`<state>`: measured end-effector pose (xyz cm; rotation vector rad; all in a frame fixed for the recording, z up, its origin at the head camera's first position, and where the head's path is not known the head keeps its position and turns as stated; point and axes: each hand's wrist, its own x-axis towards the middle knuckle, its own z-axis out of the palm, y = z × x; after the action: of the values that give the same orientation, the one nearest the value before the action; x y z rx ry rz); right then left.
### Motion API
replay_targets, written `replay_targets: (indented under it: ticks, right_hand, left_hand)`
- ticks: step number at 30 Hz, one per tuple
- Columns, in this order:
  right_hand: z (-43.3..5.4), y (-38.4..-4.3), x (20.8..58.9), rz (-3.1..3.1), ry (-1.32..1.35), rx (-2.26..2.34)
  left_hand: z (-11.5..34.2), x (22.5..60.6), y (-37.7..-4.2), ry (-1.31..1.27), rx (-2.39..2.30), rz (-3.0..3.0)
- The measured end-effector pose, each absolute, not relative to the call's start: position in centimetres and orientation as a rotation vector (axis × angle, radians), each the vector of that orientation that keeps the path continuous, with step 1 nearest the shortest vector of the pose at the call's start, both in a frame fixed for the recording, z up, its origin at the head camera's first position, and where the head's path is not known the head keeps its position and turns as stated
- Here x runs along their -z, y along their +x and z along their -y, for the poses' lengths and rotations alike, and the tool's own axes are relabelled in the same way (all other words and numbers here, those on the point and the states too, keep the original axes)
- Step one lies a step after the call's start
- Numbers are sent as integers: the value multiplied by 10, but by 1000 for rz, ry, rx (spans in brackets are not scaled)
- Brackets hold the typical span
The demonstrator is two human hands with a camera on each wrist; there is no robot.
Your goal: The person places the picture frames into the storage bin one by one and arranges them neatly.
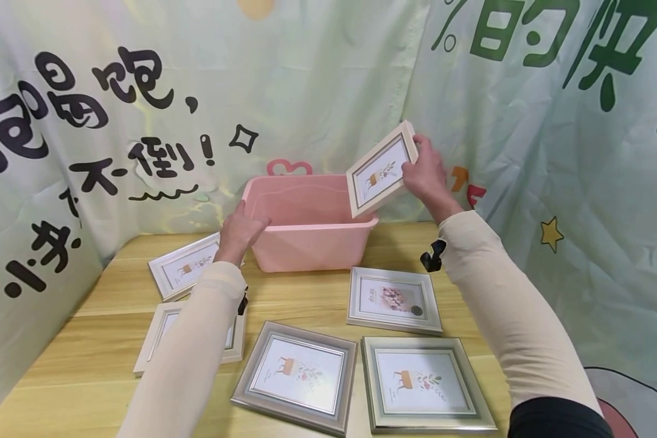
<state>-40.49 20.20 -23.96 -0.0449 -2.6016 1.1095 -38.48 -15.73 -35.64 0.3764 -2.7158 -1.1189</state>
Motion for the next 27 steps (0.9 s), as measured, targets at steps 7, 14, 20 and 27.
replay_targets:
  ticks: [7,14,20,27]
  right_hand:
    - [-196,-407,247,2622,-53,-1116]
    - [-191,-409,254,2630,-36,-1080]
    - [-187,-413,261,2632,-16,-1029]
    - [-179,-413,265,2666,-36,-1026]
  left_hand:
    - [158,358,-385,376,1115,2712]
    - [156,358,-384,374,1144,2698]
    - [156,359,-385,388,1146,2703]
    - [157,359,-385,389,1164,2695]
